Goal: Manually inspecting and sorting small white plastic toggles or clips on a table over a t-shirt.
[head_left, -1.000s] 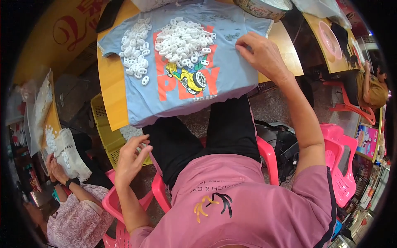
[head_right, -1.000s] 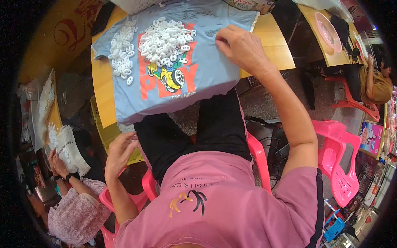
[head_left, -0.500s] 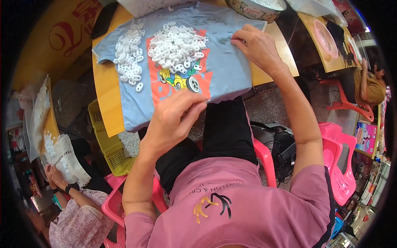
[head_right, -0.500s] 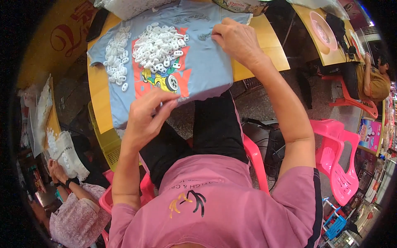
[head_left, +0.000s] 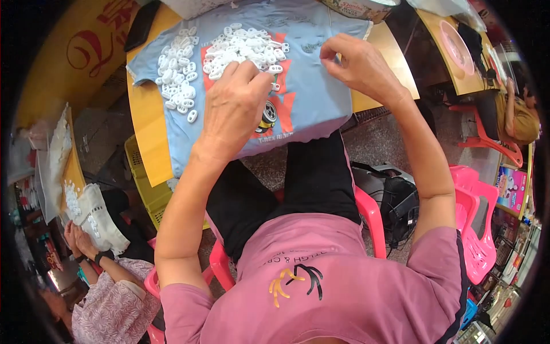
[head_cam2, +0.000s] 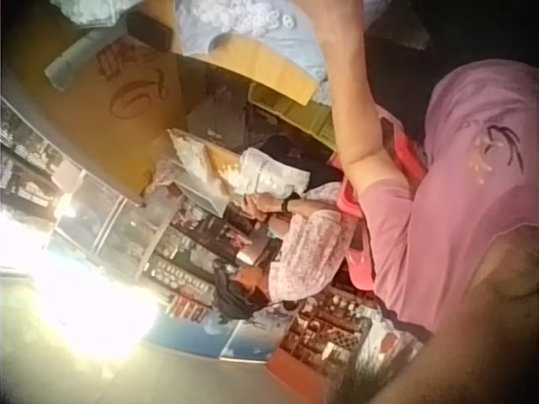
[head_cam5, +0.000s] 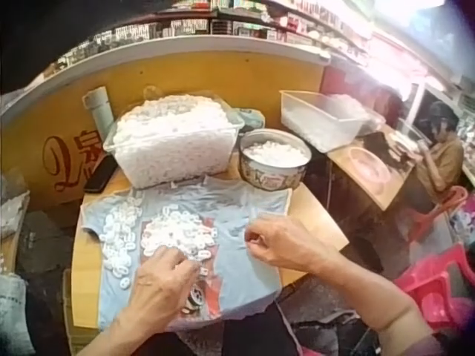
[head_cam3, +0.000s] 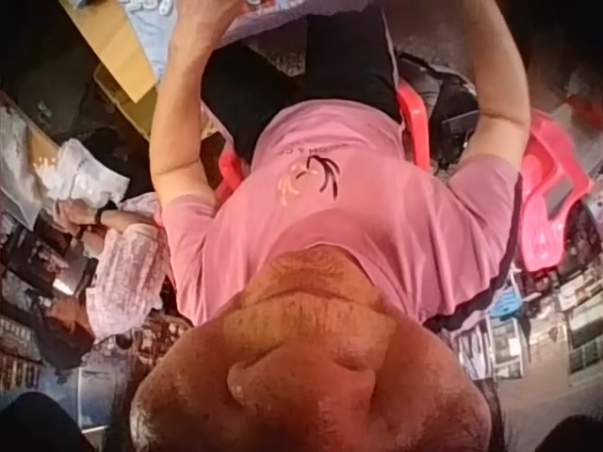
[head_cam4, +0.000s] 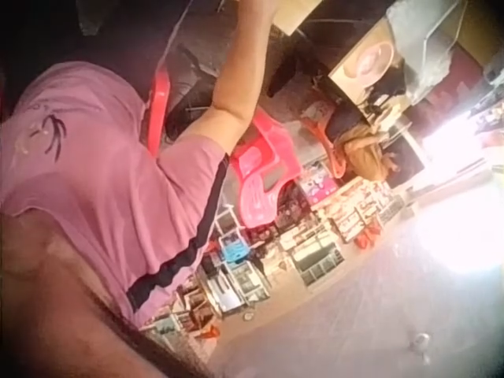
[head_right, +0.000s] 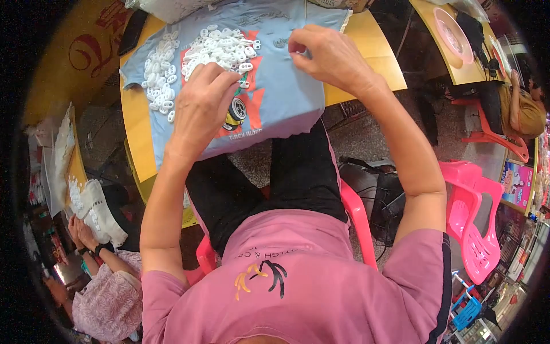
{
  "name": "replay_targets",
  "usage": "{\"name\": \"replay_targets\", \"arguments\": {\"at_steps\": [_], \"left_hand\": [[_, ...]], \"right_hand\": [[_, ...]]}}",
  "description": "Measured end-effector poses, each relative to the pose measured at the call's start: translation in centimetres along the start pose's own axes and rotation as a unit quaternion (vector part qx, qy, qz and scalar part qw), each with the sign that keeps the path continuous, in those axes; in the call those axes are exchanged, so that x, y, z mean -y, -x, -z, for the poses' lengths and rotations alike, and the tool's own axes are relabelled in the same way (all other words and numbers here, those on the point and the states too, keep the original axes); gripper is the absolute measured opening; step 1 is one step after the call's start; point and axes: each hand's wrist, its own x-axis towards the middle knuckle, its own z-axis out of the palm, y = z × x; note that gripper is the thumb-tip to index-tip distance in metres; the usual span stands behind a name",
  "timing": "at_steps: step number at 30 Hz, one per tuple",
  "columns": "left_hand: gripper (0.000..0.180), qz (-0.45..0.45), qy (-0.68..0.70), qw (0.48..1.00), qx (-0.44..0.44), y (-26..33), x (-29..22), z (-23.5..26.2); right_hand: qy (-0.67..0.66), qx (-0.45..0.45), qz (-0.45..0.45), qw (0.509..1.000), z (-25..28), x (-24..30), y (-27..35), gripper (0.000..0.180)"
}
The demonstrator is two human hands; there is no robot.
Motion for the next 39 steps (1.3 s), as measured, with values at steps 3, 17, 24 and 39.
{"name": "replay_targets", "arguments": {"at_steps": [3, 17, 24, 39], "left_hand": [[0.011, -0.022, -0.018, 0.999, 0.015, -0.5, -0.1, -0.3], [0.008, -0.032, 0.029, 0.999, -0.005, -0.1, -0.5, -0.2], [0.017, 0.302, 0.542, 0.783, -0.049, 1.3, -2.2, 2.0], [0.022, 0.387, 0.641, 0.659, -0.079, 6.1, -2.7, 2.2]], "right_hand": [[0.038, -0.031, -0.019, 0.999, -0.5, -0.2, 0.4, 0.012], [0.109, 0.082, -0.081, 0.987, 0.1, -1.3, -1.8, 0.015], [0.135, 0.124, -0.045, 0.982, 0.7, -1.1, -2.8, 0.016], [-0.073, 0.078, -0.118, 0.987, -0.5, -2.9, -1.6, 0.016]]}}
